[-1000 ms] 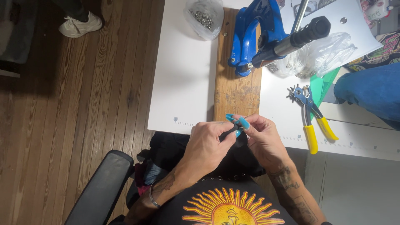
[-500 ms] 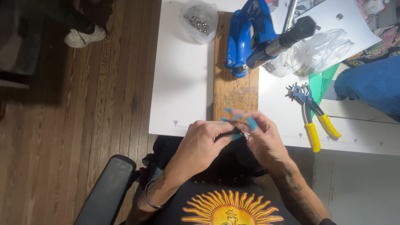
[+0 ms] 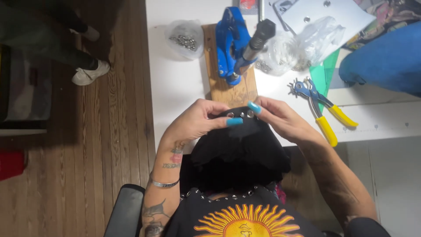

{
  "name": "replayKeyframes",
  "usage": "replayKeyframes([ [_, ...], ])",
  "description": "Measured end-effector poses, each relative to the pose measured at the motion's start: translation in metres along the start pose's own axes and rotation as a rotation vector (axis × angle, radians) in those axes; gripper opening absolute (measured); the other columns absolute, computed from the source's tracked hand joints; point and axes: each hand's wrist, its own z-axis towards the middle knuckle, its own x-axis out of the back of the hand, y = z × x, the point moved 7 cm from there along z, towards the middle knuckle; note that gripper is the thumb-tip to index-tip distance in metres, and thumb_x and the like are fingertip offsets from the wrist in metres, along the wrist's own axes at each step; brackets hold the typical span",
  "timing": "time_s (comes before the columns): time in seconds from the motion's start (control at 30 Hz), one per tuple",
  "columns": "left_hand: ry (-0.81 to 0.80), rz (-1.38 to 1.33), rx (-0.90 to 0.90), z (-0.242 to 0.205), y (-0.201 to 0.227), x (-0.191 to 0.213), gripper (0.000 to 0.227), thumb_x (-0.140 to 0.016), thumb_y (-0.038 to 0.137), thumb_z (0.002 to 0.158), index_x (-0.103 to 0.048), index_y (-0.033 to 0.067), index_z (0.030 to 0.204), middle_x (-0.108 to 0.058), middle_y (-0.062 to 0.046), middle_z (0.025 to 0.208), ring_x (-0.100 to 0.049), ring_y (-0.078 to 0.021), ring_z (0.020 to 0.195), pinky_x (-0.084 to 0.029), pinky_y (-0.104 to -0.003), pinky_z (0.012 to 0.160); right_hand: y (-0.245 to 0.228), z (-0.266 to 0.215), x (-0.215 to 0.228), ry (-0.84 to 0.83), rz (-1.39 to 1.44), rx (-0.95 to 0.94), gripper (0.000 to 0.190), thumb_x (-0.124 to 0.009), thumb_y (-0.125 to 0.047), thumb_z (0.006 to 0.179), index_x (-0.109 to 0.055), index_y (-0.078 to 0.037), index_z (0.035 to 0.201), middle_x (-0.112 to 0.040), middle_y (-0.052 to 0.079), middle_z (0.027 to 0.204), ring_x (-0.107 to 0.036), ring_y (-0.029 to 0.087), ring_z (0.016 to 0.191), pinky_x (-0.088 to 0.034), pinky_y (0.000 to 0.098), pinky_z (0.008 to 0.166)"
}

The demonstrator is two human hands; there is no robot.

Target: Attaching metal eyelets to a black garment using a hole punch and a manual press

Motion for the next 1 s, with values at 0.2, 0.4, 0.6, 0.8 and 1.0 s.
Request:
replayKeyframes([
  [0.2,0.257,-0.188,-0.129,0.01,0.003,0.01,0.019,-0.054,0.021,0.086,-0.062,0.0048,0.09,-0.054,0.008,0.07,-0.044,-0.0009,0.067,-0.042,-0.015,0.065,0.02,0.025,0.017,0.152,0.074,-0.011,0.028,-0.046,-0.023,0.092,-0.05,-0.007,0.07,-0.036,-0.004,0.053,-0.035,0.008,0.053,-0.032,0.0208,0.053],
  [0.4,0.442,-0.159,-0.198,0.034,-0.014,0.037,0.021,-0.05,0.021,0.089,-0.058,0.006,0.077,-0.042,0.004,0.059,-0.041,-0.0053,0.06,-0.039,-0.017,0.059,0.014,0.044,0.023,0.28,0.182,-0.011,0.024,-0.051,-0.024,0.09,-0.048,-0.009,0.071,-0.038,-0.004,0.055,-0.039,0.005,0.054,-0.032,0.0165,0.054],
  [0.6,0.482,-0.195,-0.162,0.052,-0.025,0.05,0.02,-0.053,0.02,0.087,-0.059,0.0065,0.073,-0.038,0.005,0.055,-0.041,-0.0052,0.054,-0.039,-0.017,0.056,0.004,0.051,0.026,0.387,0.249,-0.076,0.02,-0.055,-0.024,0.087,-0.052,-0.012,0.072,-0.048,-0.004,0.057,-0.047,0.004,0.058,-0.039,0.0164,0.059],
  [0.8,0.509,-0.18,-0.135,0.047,-0.02,0.054,0.022,-0.052,0.02,0.086,-0.059,0.006,0.07,-0.033,0.004,0.055,-0.04,-0.0075,0.056,-0.039,-0.02,0.058,0.006,0.056,0.025,0.388,0.19,-0.083,0.018,-0.055,-0.026,0.087,-0.054,-0.013,0.074,-0.051,-0.006,0.065,-0.048,0.004,0.067,-0.04,0.0171,0.068],
  [1.0,0.516,-0.155,-0.081,0.047,-0.028,0.053,0.022,-0.054,0.021,0.085,-0.058,0.0066,0.07,-0.031,0.004,0.057,-0.039,-0.0068,0.055,-0.038,-0.019,0.056,0.029,0.056,0.031,0.386,0.12,-0.069,0.018,-0.055,-0.026,0.088,-0.054,-0.014,0.075,-0.047,-0.007,0.068,-0.042,0.004,0.072,-0.037,0.0174,0.071],
])
